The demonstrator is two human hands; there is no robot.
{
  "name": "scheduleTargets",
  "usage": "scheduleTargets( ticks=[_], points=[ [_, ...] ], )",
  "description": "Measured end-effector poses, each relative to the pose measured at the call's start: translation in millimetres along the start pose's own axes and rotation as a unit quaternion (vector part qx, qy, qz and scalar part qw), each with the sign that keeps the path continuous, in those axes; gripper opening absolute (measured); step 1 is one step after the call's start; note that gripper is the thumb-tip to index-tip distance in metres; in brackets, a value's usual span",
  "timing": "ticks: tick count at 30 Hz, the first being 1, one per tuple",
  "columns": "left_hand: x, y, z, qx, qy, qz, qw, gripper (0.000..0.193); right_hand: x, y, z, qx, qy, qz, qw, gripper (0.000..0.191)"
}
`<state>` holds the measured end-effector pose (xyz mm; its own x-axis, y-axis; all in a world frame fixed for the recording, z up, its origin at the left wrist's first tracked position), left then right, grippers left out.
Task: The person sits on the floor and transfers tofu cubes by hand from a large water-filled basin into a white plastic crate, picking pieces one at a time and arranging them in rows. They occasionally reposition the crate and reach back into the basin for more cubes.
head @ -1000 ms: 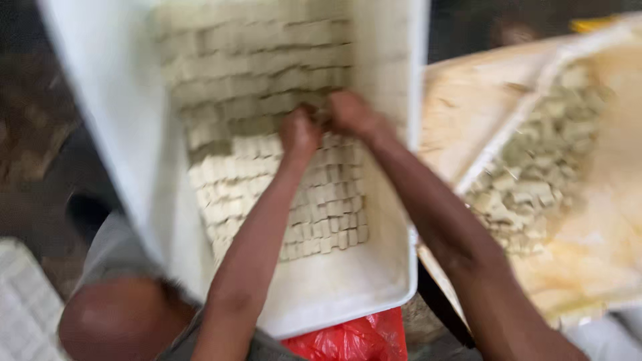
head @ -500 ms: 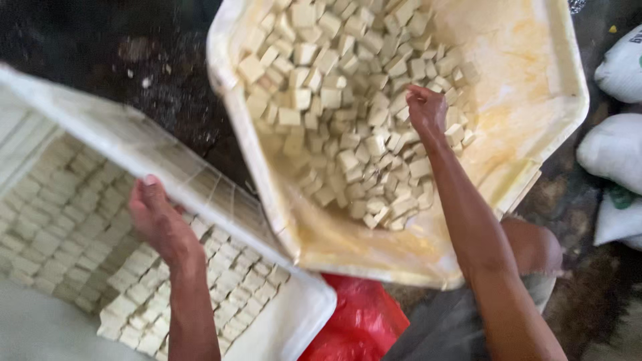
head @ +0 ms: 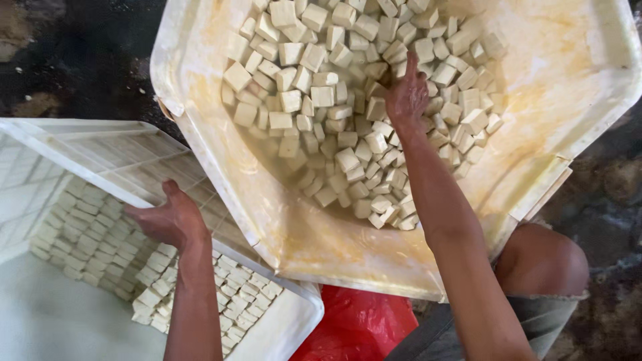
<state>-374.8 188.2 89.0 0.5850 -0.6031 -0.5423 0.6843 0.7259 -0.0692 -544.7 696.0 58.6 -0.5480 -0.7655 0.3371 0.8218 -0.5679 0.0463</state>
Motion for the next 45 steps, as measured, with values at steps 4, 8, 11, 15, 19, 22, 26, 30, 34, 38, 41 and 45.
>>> scheduleTargets(
  ticks=[4,8,11,15,19,22,26,30,34,38,41,45],
  points=[
    [7.1,-3.3,-4.7,0.004,-0.035,0.044,0.998,0.085,-21.0,-16.4,-6.9,0.046,-0.075,-0.055,0.995,0.050],
    [2.7,-3.5,-3.5,0.001,-0.048,0.046,0.998,0.086,-56.8,-34.2,-3.7,0.149,-0.557,-0.220,0.787,0.040],
    [-1.8,-1.2,-1.1,0.006,-0.026,0.060,0.998,0.086,-50.7,-33.8,7.4,0.220,-0.625,-0.197,0.722,0.035],
    [-9.7,0.2,3.0,0.014,0.003,0.055,0.998,0.080,-35.0,-15.0,-0.8,0.189,-0.266,-0.160,0.932,0.037],
    [-12.3,1.3,4.8,0.019,0.006,0.054,0.998,0.078,0.5,14.3,1.7,-0.048,-0.056,0.084,0.994,0.026],
    [-13.4,1.2,6.1,0.008,0.010,0.037,0.999,0.082,-5.6,29.9,6.4,-0.140,-0.006,0.149,0.979,0.030],
    [-5.4,2.1,5.3,0.013,0.002,0.077,0.997,0.082,-25.7,21.0,3.9,-0.065,-0.016,0.167,0.984,0.033],
    [-8.0,1.9,4.3,0.019,0.017,0.059,0.998,0.082,-22.3,21.1,-19.9,0.012,0.415,0.406,0.814,0.033],
    [-11.5,3.6,7.4,0.015,-0.005,0.059,0.998,0.084,-69.4,-34.0,5.4,0.144,-0.265,-0.072,0.951,0.041],
    [-18.6,3.5,10.1,0.004,0.023,0.047,0.999,0.081,-39.4,-52.2,7.4,0.033,-0.392,0.087,0.915,0.043],
    [-15.0,4.9,6.8,0.020,0.040,0.097,0.994,0.074,-6.2,-47.8,-5.5,-0.094,-0.220,0.234,0.942,0.054],
    [-23.0,1.4,8.4,-0.001,0.025,0.028,0.999,0.086,-3.6,-52.9,-46.1,0.032,-0.210,0.198,0.957,0.063]
  ],
)
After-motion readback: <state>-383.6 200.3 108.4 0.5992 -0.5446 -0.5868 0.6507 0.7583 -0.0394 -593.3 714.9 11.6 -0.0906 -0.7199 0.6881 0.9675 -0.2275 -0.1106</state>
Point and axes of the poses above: each hand's wrist, its own y-axis away from the middle knuckle, its own z-axis out of the back of the hand, x = y × z, the point moved 7 cm from there along -y, towards the middle knuckle, and after that the axes turned 10 degrees about -z, right-handed, at the moved point
